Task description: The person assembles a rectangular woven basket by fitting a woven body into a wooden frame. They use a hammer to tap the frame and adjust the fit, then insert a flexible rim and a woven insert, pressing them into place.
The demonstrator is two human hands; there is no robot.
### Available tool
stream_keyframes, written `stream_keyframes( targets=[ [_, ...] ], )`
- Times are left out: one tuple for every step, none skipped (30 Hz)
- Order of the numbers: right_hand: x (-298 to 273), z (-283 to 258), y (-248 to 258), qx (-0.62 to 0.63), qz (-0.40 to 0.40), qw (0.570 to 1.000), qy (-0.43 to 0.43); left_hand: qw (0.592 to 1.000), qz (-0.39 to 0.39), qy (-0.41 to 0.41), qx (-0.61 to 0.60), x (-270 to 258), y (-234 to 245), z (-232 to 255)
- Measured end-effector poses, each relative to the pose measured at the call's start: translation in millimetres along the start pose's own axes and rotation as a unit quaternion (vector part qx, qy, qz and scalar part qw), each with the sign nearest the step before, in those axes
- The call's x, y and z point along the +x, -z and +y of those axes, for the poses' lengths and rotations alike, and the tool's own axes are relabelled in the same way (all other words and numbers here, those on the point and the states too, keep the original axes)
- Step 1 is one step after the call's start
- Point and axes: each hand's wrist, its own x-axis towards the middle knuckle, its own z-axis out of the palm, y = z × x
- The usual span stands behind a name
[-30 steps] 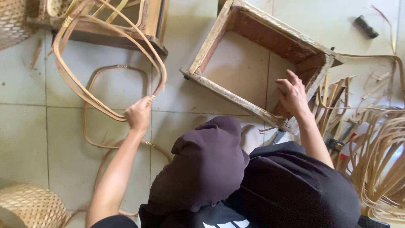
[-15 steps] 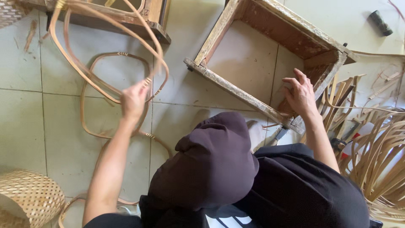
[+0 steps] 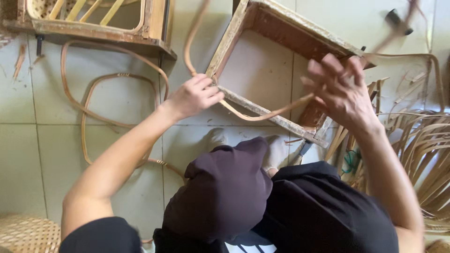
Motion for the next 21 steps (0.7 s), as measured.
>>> stream_keyframes(
  targets=[
    [-3, 1, 4, -0.025, -0.047, 0.999, 0.013, 1.0, 0.004, -0.017, 0.014, 10, -6, -7],
    [-7, 3, 7, -0.048, -0.094, 0.994, 0.027, 0.999, 0.006, -0.033, 0.028, 19, -11, -15],
    [-12, 4, 8, -0.071, -0.141, 0.987, 0.04, 0.998, 0.009, -0.049, 0.042, 26, -16, -21],
    [-19, -4, 5, -0.054, -0.159, 0.986, 0.015, 0.998, 0.027, -0.035, 0.041, 30, -20, -23],
    [-26, -17, 1, -0.037, -0.178, 0.983, -0.01, 0.998, 0.045, -0.022, 0.039, 34, -24, -25],
    [-34, -28, -4, -0.024, -0.195, 0.979, -0.044, 0.997, 0.067, -0.016, 0.037, 42, -31, -27],
    [-36, -37, -13, 0.015, -0.117, 0.992, -0.05, 0.998, 0.062, -0.022, 0.012, 47, -39, -23],
    [-36, -48, -24, 0.052, -0.038, 0.996, -0.061, 0.998, 0.057, -0.031, -0.016, 52, -49, -14],
    [-36, -58, -35, 0.091, -0.021, 0.991, -0.092, 0.997, 0.052, -0.04, -0.044, 57, -62, -6],
    [-33, -69, -48, 0.129, -0.002, 0.984, -0.121, 0.997, 0.06, -0.029, -0.049, 58, -74, -3],
    [-28, -80, -61, 0.157, 0.007, 0.977, -0.146, 0.996, 0.069, -0.018, -0.055, 55, -85, -3],
    [-23, -89, -71, 0.185, 0.015, 0.968, -0.169, 0.995, 0.075, -0.004, -0.061, 51, -95, -4],
    [-18, -96, -79, 0.178, 0.029, 0.969, -0.169, 0.996, 0.054, 0.007, -0.076, 47, -105, -7],
    [-13, -104, -87, 0.173, 0.042, 0.97, -0.167, 0.995, 0.031, 0.02, -0.091, 41, -112, -9],
    [-9, -110, -94, 0.167, 0.041, 0.969, -0.178, 0.994, 0.007, 0.034, -0.106, 35, -118, -12],
    [-2, -115, -101, 0.162, 0.04, 0.968, -0.186, 0.993, 0.014, 0.038, -0.114, 29, -122, -17],
    [3, -118, -106, 0.157, 0.04, 0.968, -0.194, 0.991, 0.021, 0.043, -0.121, 24, -124, -23],
    [8, -119, -110, 0.153, 0.052, 0.97, -0.181, 0.99, 0.029, 0.05, -0.129, 20, -125, -27],
    [14, -119, -114, 0.148, 0.064, 0.972, -0.168, 0.989, 0.023, 0.055, -0.134, 16, -123, -32],
    [18, -118, -118, 0.144, 0.076, 0.975, -0.154, 0.988, 0.018, 0.061, -0.139, 13, -121, -36],
    [21, -119, -120, 0.16, 0.069, 0.973, -0.151, 0.987, 0.012, 0.067, -0.143, 13, -119, -37]
  ],
)
